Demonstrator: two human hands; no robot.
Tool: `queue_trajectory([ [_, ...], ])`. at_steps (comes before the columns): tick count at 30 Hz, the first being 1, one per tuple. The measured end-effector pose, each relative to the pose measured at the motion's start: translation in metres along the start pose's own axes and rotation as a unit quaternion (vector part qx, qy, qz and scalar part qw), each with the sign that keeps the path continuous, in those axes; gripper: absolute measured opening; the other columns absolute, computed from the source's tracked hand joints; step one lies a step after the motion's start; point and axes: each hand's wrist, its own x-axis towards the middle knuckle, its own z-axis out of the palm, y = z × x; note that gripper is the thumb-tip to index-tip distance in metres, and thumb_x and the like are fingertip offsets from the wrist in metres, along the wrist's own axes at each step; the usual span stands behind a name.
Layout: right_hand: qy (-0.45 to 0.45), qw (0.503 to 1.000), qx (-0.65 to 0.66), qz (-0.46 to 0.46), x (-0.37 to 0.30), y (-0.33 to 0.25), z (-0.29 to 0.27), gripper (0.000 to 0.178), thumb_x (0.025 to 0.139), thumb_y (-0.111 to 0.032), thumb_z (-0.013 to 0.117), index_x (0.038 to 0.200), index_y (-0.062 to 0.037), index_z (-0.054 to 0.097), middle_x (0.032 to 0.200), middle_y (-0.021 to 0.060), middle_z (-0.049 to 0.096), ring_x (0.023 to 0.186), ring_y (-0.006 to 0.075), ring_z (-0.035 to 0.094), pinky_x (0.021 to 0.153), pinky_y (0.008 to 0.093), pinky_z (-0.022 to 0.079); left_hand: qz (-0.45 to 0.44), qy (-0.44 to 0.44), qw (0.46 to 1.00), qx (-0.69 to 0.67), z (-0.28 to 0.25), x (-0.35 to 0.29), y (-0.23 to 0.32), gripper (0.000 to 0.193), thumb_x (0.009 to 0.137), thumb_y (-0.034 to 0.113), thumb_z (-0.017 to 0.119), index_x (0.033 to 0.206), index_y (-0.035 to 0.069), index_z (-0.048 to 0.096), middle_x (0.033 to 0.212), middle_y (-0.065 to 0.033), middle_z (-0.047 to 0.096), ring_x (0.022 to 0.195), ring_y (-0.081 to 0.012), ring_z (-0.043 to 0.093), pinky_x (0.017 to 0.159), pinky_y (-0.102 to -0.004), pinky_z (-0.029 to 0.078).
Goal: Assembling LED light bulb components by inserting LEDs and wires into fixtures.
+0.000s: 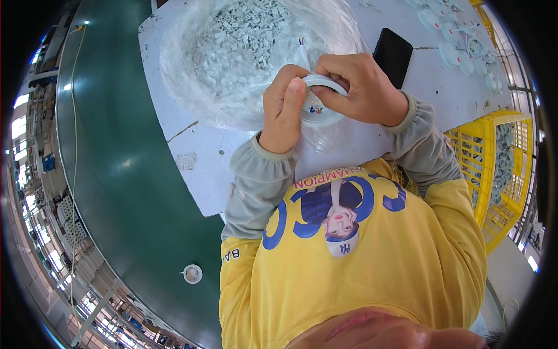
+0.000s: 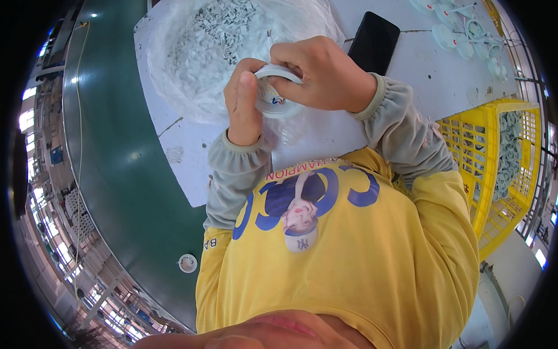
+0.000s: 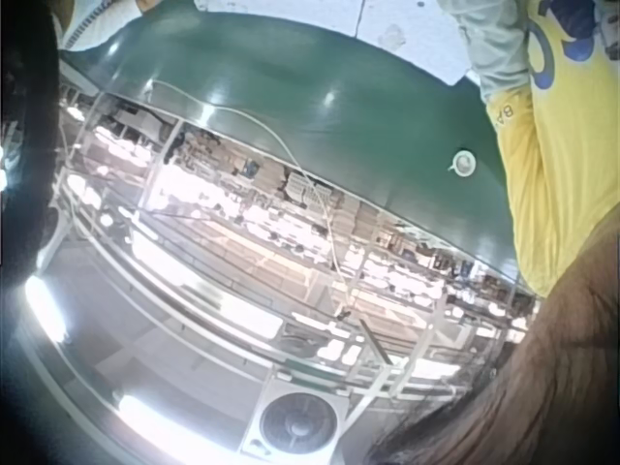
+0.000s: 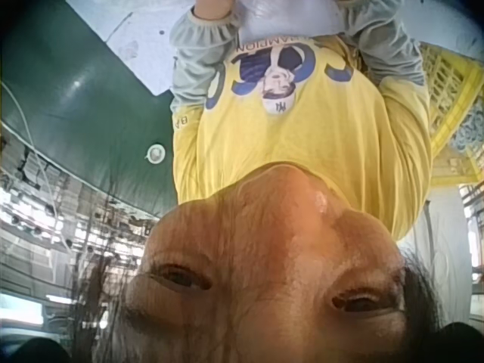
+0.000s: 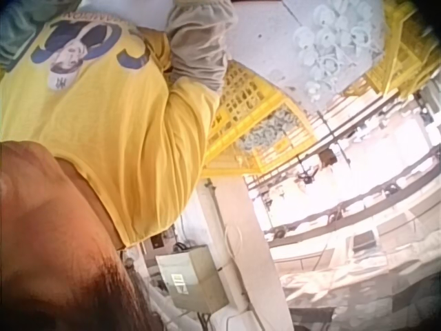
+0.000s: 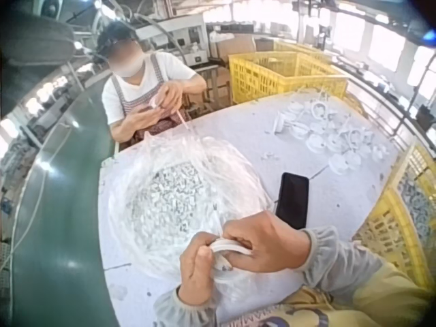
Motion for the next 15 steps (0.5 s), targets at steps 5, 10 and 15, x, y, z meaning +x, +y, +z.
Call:
queue_trajectory([
  [5,-0.019,0.999,0.015,0.023,0.003,0.004,0.001,0.015,0.069,-0.006,0.063,0.073,-0.0012,0.049,0.051,0.0065,0.037,0.043,0.0142,0.033,0.042,0.0268,0.027,0.008,0.055,0.998,-0.004,0.007,-0.001,-0.002,0.031,0.093,0.026,0.036,0.082,0.0,0.051,0.068,-0.0005,0.045,0.063,-0.0063,0.037,0.056,-0.0222,0.031],
  [10,-0.062,0.997,0.024,0.028,0.004,0.01,-0.006,0.014,0.068,-0.006,0.062,0.073,-0.001,0.049,0.051,0.0067,0.037,0.044,0.0146,0.031,0.042,0.0268,0.027,0.028,0.043,0.998,0.047,0.005,-0.002,-0.006,0.033,0.093,0.026,0.034,0.082,0.0,0.051,0.067,-0.0006,0.045,0.062,-0.0065,0.037,0.054,-0.0227,0.031],
  [15,-0.092,0.994,0.052,0.03,0.008,0.001,-0.014,0.014,0.067,-0.006,0.06,0.072,-0.0011,0.049,0.05,0.0049,0.036,0.044,0.0121,0.029,0.042,0.0258,0.025,0.029,0.047,0.998,0.026,0.009,-0.003,-0.001,0.033,0.093,0.025,0.032,0.082,0.0,0.05,0.066,-0.0009,0.044,0.061,-0.0068,0.037,0.053,-0.0233,0.031],
])
